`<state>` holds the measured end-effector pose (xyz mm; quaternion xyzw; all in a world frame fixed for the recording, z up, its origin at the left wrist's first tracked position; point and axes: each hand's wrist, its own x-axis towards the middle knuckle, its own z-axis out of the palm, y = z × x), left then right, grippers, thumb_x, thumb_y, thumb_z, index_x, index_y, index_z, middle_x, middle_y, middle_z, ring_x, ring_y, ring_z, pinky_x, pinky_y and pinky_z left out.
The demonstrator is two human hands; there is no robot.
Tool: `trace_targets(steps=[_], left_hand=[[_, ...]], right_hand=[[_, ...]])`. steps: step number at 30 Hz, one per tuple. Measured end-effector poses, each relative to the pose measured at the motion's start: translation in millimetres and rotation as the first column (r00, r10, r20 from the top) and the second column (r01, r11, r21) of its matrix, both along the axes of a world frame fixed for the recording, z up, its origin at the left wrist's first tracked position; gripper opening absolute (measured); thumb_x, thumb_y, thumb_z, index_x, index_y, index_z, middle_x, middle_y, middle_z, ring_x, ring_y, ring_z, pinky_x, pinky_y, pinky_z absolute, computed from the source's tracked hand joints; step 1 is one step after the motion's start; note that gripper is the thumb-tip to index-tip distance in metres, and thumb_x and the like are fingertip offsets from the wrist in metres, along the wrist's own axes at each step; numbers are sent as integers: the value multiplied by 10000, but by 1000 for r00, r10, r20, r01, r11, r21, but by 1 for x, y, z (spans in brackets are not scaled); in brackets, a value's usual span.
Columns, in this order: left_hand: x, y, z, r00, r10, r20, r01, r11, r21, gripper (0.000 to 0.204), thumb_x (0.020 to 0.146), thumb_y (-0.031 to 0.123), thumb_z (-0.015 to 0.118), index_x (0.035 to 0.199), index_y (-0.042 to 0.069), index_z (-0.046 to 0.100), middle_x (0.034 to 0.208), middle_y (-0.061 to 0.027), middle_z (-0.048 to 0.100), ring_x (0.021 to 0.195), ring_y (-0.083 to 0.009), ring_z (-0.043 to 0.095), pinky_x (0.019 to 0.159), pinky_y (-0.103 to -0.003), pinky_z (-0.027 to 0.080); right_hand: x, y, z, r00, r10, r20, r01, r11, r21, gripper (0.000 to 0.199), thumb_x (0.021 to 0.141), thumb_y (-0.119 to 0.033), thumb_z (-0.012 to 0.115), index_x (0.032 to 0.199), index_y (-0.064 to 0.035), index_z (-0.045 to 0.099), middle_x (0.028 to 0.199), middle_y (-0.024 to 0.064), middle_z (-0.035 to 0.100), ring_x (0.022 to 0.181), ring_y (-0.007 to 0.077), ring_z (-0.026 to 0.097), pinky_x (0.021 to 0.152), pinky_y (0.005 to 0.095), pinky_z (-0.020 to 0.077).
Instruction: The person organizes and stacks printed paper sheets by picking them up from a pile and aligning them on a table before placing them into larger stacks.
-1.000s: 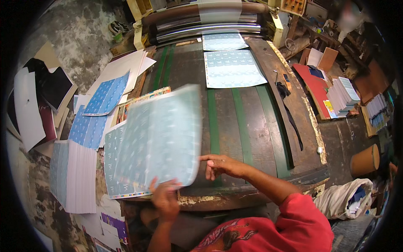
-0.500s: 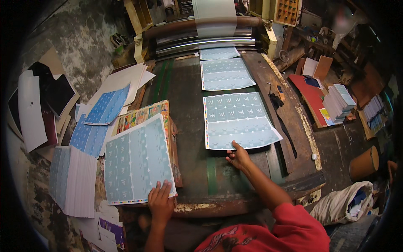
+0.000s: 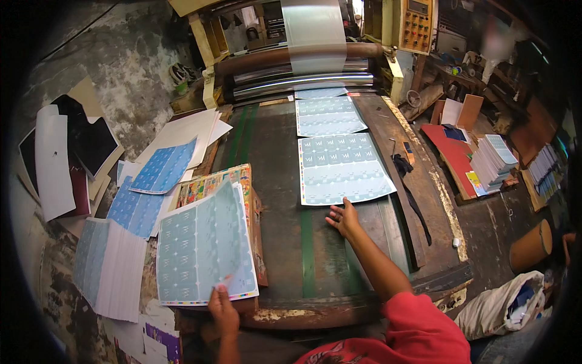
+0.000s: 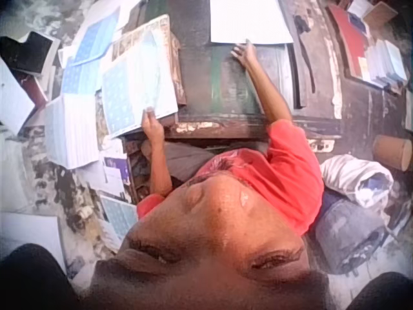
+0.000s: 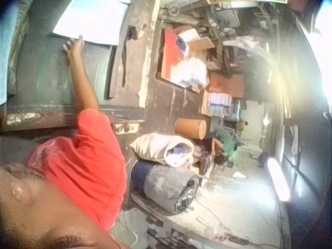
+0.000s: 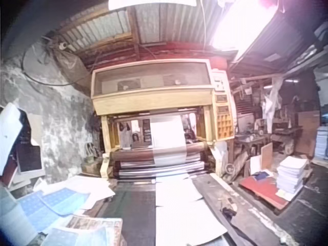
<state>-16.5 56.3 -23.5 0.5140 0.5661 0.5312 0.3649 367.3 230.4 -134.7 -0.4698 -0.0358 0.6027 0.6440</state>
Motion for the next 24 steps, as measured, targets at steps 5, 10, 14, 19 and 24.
trace_targets(steps=[5, 10, 14, 19, 24], left_hand=[[32, -20, 17, 697, -399, -596, 550, 830, 87, 280, 972, 247, 530, 1133, 56, 657, 1163, -118, 664, 1221, -347, 538, 1077, -496, 329], [42, -22, 26, 377, -308, -873, 563, 825, -48, 421, 916, 288, 597, 1268, 58, 588, 1414, -131, 489, 1382, -362, 357, 1121, -535, 257], [21, -10, -2, 420, -65, -905, 331, 940, 86, 508, 860, 282, 655, 1305, 58, 557, 1409, -132, 497, 1342, -358, 410, 1095, -514, 304], [10, -13, -20, 511, 48, -858, 297, 927, 229, 401, 828, 219, 696, 1198, 76, 635, 1243, -116, 637, 1203, -342, 555, 1027, -480, 368], [-4, -9, 1, 724, -169, -668, 338, 932, 131, 460, 742, 131, 782, 1178, 65, 653, 1220, -135, 648, 1201, -337, 568, 981, -441, 422]], right_hand=[[-46, -111, 75, 685, 715, 144, -729, 672, 128, 572, 908, -489, 601, 1118, 41, 548, 876, 97, 596, 683, 185, 572, 645, 413, 565], [-63, -187, 61, 736, 677, 31, -677, 736, -14, 340, 934, -308, 618, 1056, 3, 558, 772, 82, 607, 584, 148, 549, 598, 336, 554], [-61, -223, 47, 869, 490, -61, -494, 867, -67, 369, 974, -337, 552, 1144, -12, 509, 855, 112, 616, 651, 142, 546, 702, 376, 548], [-57, -225, 18, 934, 323, -152, -343, 931, -128, 420, 998, -423, 481, 1175, -42, 481, 879, 138, 616, 649, 153, 528, 792, 434, 528], [-38, -194, 10, 974, 175, -142, -195, 970, -142, 459, 977, -474, 495, 1171, -59, 461, 910, 121, 617, 694, 162, 548, 799, 435, 510]])
